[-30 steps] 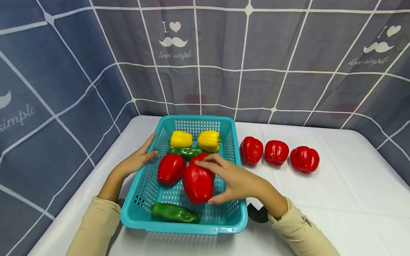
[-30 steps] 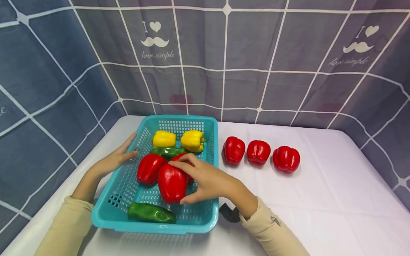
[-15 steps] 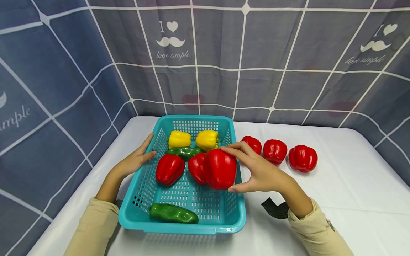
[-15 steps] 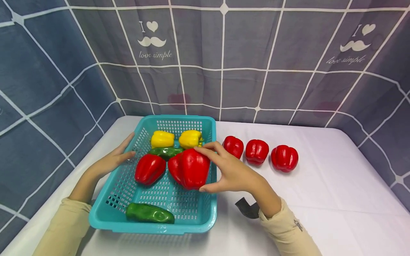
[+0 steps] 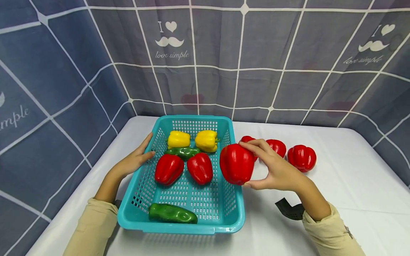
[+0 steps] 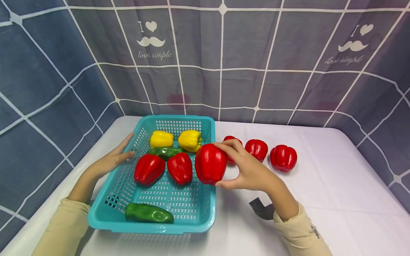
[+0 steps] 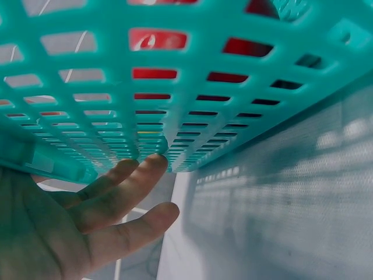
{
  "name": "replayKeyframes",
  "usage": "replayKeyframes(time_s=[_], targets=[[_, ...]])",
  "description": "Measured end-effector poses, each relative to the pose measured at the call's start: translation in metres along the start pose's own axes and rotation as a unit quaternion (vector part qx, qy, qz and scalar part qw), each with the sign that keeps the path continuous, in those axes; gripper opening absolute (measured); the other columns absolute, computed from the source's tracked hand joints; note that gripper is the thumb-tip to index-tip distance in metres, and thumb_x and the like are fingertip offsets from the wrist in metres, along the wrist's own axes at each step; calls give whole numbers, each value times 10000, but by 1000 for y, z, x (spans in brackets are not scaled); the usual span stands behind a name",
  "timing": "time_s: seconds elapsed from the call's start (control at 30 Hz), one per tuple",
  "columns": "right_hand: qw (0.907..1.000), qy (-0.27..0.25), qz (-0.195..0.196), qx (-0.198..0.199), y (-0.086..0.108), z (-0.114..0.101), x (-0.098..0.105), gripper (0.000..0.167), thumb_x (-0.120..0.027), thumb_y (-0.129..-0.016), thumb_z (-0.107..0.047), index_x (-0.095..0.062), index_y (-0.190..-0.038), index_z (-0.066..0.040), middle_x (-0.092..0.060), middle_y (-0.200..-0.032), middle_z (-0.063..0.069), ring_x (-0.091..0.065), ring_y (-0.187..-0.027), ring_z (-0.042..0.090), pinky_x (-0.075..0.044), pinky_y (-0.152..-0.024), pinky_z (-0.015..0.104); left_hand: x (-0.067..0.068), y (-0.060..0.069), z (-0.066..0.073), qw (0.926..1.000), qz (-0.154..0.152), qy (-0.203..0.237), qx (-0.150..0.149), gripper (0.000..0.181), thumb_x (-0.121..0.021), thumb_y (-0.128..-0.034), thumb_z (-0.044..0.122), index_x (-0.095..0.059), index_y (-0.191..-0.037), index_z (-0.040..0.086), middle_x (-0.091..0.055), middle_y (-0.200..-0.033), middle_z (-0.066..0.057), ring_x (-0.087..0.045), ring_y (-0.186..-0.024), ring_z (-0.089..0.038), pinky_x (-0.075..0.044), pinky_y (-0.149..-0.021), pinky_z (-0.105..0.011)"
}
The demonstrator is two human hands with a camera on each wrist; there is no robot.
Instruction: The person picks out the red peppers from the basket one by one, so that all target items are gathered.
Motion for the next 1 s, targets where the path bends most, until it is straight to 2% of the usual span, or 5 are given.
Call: replayKeyframes(time_s=[0.47, 0.63, 0.77, 0.93, 1.0], targets=[[9992, 269, 191, -212, 17, 16, 9, 897, -848, -581, -226, -406, -1357, -146, -422, -1249, 51, -464, -1107, 215, -552, -743, 379, 0, 2, 2, 10000, -25, 48, 14, 706, -358, -958, 181, 138, -1458, 139, 75, -1520, -198, -121, -1330, -471, -354, -943, -596], [9984, 428, 171, -323, 22, 20, 11, 887, -841, -598, -222, -397, -1362, -156, -408, -1257, 47, -474, -1085, 199, -549, -737, 332, 0, 2, 2, 10000, -46, 54, -12, 703, -354, -961, 183, 142, -1457, 136, 73, -1519, -200, -124, -1330, -467, -364, -941, -588], [9976, 530, 200, -398, 26, 25, 13, 909, -856, -572, -224, -401, -1355, -152, -404, -1261, 48, -466, -1079, 185, -542, -712, 295, 0, 2, 2, 10000, -43, 38, -38, 704, -355, -960, 181, 141, -1456, 125, 79, -1519, -199, -99, -1340, -462, -318, -972, -600], [9968, 590, 171, -514, 29, 29, 13, 920, -857, -569, -253, -399, -1360, -148, -407, -1256, 61, -459, -1078, 200, -543, -695, 311, 0, 1, 2, 10000, -37, 25, -41, 704, -356, -960, 185, 139, -1457, 127, 77, -1520, -197, -94, -1341, -458, -296, -983, -608], [9965, 589, 109, -588, 30, 31, 12, 913, -853, -578, -259, -398, -1364, -170, -406, -1248, 50, -457, -1084, 194, -543, -703, 319, 0, 1, 2, 10000, -40, 22, -40, 703, -355, -960, 188, 137, -1458, 131, 72, -1520, -199, -111, -1334, -462, -328, -962, -602]])
Point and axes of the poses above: each hand's wrist, its own y-axis away from the middle knuckle, its own x-axis out of the back of the hand, z = x × y, the point moved 5 cm from there along -y, towards the middle knuckle
